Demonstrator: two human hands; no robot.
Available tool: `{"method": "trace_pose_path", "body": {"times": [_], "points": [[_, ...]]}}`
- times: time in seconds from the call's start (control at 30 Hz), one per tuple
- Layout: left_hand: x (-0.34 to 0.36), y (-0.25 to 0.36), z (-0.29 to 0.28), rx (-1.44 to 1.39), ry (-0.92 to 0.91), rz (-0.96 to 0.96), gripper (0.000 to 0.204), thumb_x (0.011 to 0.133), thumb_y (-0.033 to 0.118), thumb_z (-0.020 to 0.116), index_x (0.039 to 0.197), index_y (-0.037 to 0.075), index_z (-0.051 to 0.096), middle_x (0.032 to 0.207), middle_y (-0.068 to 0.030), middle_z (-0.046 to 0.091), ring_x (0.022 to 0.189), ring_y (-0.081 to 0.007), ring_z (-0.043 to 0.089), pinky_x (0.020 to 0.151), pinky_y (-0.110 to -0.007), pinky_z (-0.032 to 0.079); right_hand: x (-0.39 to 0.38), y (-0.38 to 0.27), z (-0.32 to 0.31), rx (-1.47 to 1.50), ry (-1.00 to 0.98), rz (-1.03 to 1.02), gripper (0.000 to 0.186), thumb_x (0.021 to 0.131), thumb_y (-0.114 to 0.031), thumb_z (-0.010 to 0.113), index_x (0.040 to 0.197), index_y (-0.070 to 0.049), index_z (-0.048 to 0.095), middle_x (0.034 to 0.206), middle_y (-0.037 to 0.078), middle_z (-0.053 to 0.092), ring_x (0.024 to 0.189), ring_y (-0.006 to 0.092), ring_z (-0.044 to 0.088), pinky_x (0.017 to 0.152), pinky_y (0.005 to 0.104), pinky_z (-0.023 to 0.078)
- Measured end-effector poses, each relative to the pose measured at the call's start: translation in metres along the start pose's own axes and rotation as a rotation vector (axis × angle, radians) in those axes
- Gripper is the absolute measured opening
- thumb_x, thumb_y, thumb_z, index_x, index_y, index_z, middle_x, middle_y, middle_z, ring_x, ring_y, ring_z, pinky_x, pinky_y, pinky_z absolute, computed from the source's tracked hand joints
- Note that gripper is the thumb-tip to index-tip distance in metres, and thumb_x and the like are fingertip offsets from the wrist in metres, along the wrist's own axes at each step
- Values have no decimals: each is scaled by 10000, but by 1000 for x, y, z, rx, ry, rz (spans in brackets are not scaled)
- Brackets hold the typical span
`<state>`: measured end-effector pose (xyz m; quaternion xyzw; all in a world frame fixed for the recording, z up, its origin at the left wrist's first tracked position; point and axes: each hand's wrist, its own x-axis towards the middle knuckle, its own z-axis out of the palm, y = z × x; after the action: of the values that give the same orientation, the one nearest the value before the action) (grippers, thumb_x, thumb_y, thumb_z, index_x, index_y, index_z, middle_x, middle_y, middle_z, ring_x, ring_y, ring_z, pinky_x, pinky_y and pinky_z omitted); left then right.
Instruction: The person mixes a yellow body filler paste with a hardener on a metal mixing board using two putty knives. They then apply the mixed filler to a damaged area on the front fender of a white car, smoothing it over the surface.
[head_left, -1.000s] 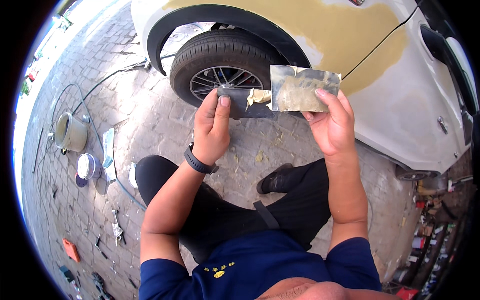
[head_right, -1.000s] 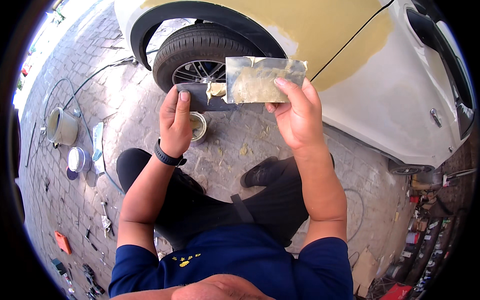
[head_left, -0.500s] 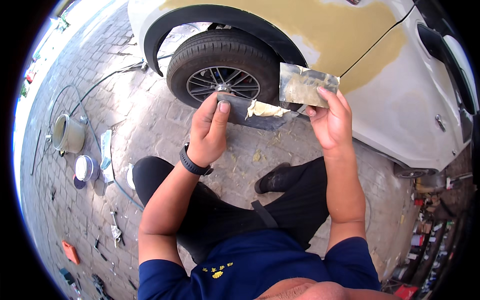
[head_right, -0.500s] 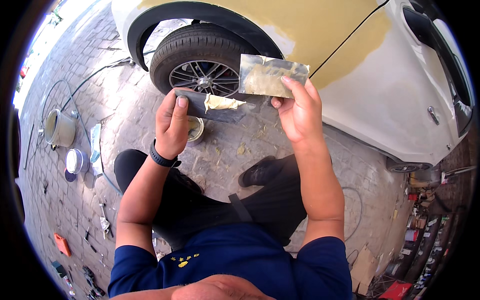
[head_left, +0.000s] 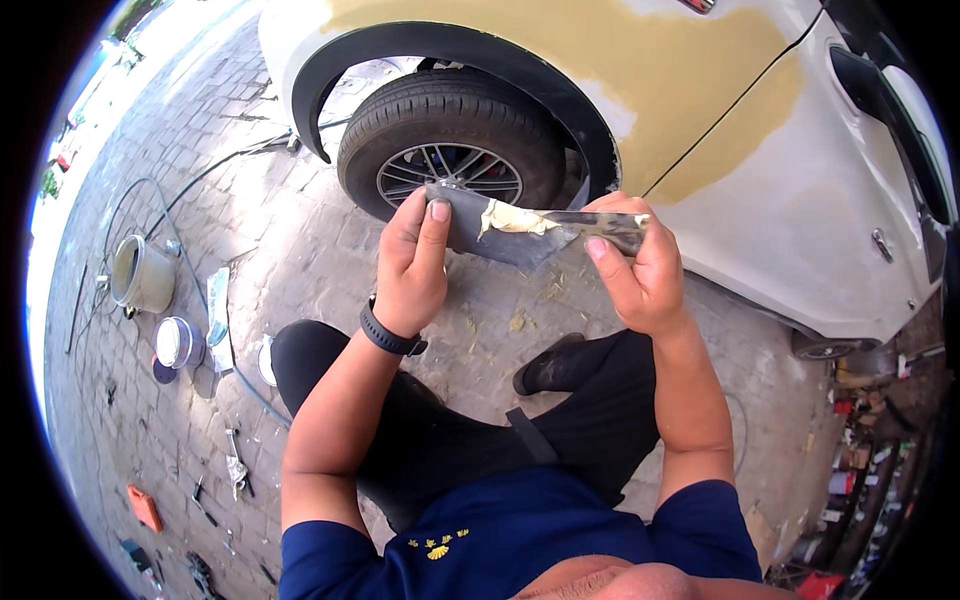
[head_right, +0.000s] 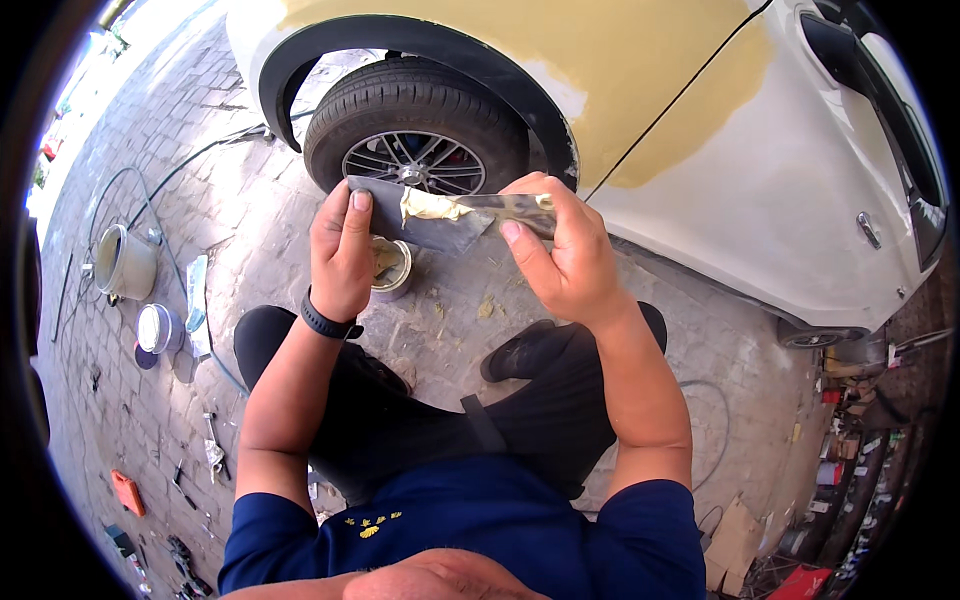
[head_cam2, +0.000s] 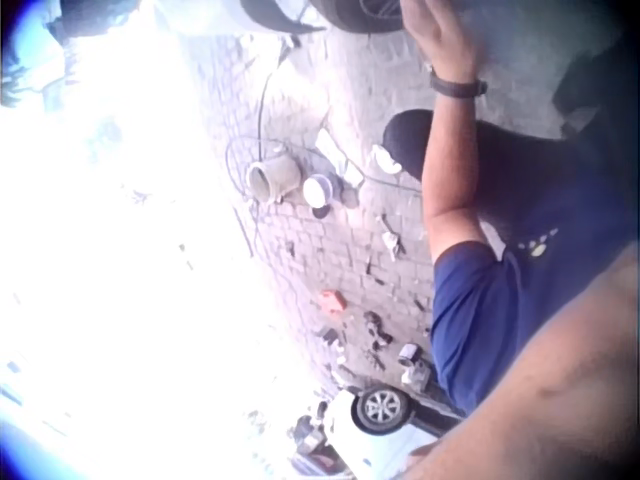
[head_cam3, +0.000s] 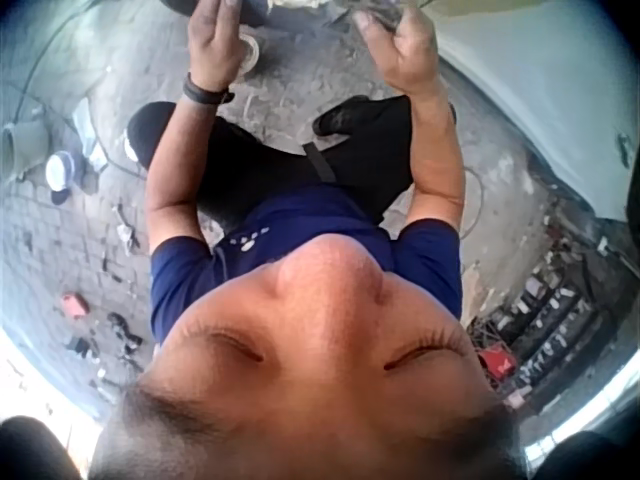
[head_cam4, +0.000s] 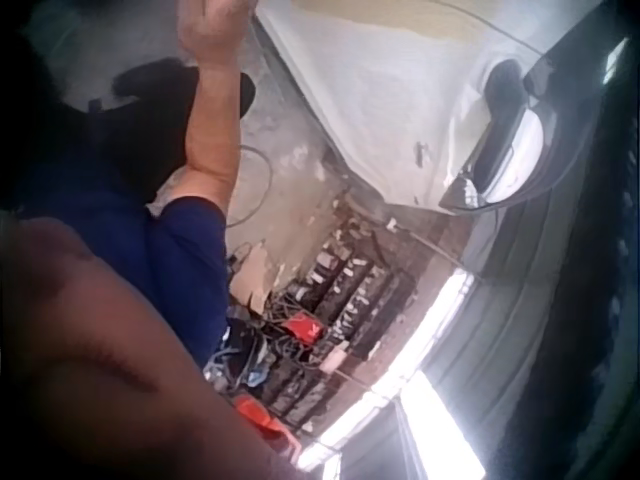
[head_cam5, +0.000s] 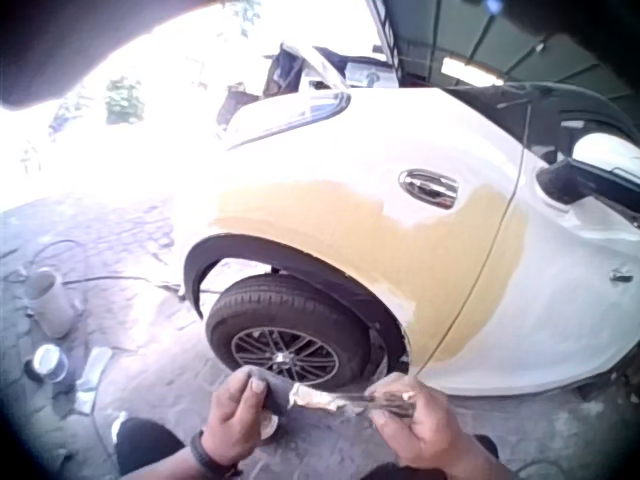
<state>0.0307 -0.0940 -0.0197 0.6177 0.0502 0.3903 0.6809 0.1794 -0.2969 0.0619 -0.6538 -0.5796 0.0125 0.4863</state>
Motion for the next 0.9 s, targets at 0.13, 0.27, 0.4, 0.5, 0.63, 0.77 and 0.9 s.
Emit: {"method": "trace_pose_path", "body": {"times": [0.13,0.27,0.4,0.5,0.63,0.77,0.9], "points": [[-1,14,-9,171,-39,49,280,1153,234,475,1107,11,638,965,27,647,920,-47,553,834,-222,444,8,2,-6,-301,-244,-38,298,861,-4,635,1156,-5,596,924,150,653,781,356,617,693,406,513],[0,14,-15,105,-21,33,294,1151,250,483,1159,7,648,993,10,670,908,-58,580,817,-228,461,12,10,-5,-616,-395,-169,297,868,-22,643,1162,3,602,931,148,664,772,348,627,686,414,511],[9,3,-32,-360,1,-119,335,1148,235,471,1368,8,584,1286,-75,681,1192,-158,635,1057,-352,475,31,12,-6,-379,-223,213,212,913,-69,710,1086,35,643,992,116,694,827,227,660,730,337,522],[14,-3,-32,-530,-30,-139,329,1141,219,478,1380,16,577,1293,-79,681,1207,-179,637,1072,-373,478,20,46,-10,336,239,255,213,1005,-57,671,1206,12,657,1093,48,719,898,143,654,779,315,541],[11,-11,-25,-617,-19,-203,324,1124,220,508,1368,18,578,1276,-85,686,1192,-196,653,1064,-382,489,23,40,0,749,515,177,198,1032,-127,640,1199,-22,646,1026,48,694,873,160,625,798,338,531],[6,-12,-16,-781,-107,-313,282,1108,207,536,1282,-1,611,1195,-85,707,1127,-172,654,1031,-342,477,23,50,-4,1665,212,253,164,1015,-262,592,1006,-99,571,780,21,488,699,155,476,670,306,419],[-1,-13,-4,-594,-177,-348,294,1112,235,539,1256,-7,623,1141,-55,698,1055,-125,635,966,-297,473,17,72,9,1892,-178,454,242,1043,-331,556,928,-119,539,670,-22,430,565,113,407,563,264,393]]}}
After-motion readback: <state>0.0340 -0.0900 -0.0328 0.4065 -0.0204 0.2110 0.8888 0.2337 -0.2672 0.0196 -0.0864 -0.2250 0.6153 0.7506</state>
